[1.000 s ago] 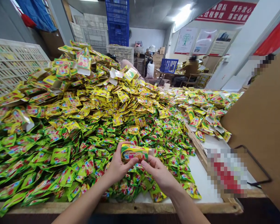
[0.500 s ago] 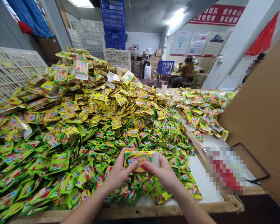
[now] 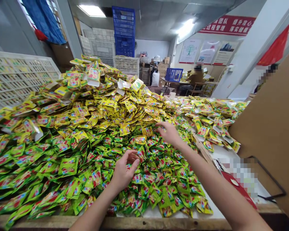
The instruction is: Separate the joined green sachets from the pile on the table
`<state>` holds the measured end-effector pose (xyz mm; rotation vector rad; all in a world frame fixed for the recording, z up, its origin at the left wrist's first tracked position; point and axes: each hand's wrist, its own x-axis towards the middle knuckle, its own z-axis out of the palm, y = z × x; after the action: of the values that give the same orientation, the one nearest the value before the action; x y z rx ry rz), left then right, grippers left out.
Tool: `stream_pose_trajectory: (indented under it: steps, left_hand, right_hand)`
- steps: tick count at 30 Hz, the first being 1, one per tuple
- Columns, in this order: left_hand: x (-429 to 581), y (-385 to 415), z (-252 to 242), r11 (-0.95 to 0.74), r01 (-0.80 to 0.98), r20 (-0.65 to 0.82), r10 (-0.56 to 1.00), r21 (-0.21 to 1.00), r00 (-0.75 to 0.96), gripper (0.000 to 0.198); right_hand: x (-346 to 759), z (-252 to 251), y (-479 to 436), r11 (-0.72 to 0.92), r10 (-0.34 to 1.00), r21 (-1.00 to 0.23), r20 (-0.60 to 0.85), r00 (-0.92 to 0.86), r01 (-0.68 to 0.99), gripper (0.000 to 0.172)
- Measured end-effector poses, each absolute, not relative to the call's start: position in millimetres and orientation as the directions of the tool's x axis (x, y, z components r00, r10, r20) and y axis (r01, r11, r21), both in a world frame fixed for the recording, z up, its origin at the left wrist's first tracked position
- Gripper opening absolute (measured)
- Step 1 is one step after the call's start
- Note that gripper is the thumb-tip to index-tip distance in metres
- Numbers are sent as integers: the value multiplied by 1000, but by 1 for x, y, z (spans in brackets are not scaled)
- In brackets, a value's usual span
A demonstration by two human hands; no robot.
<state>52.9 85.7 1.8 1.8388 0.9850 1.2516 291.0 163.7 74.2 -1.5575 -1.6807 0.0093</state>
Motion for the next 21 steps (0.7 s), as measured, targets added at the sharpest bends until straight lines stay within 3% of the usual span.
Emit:
stream_pose_trajectory:
  steps: [4, 8, 13, 18, 21]
  left_hand:
    - [45, 95, -4, -600, 443, 592, 786, 666, 175, 15]
    - [39, 113, 5, -498, 692, 524, 828, 523, 199, 26]
    - [51, 151, 29, -538, 733, 378, 836, 416, 398, 44]
    - [55, 186, 45, -565, 721, 272, 825, 400, 496, 17]
    - [46, 192, 52, -583, 670, 298, 812, 459, 502, 15]
  right_hand:
    - [234, 37, 185, 276, 883, -465, 468, -31, 841, 27]
    - [232, 34, 188, 221, 914, -510, 405, 6, 831, 21]
    - [246, 46, 161, 168, 935, -689, 338, 108, 705, 9]
    - [247, 47, 126, 113, 971, -916, 184, 154, 384, 17]
    - [249, 45, 110, 97, 976, -979, 129, 174, 181, 26]
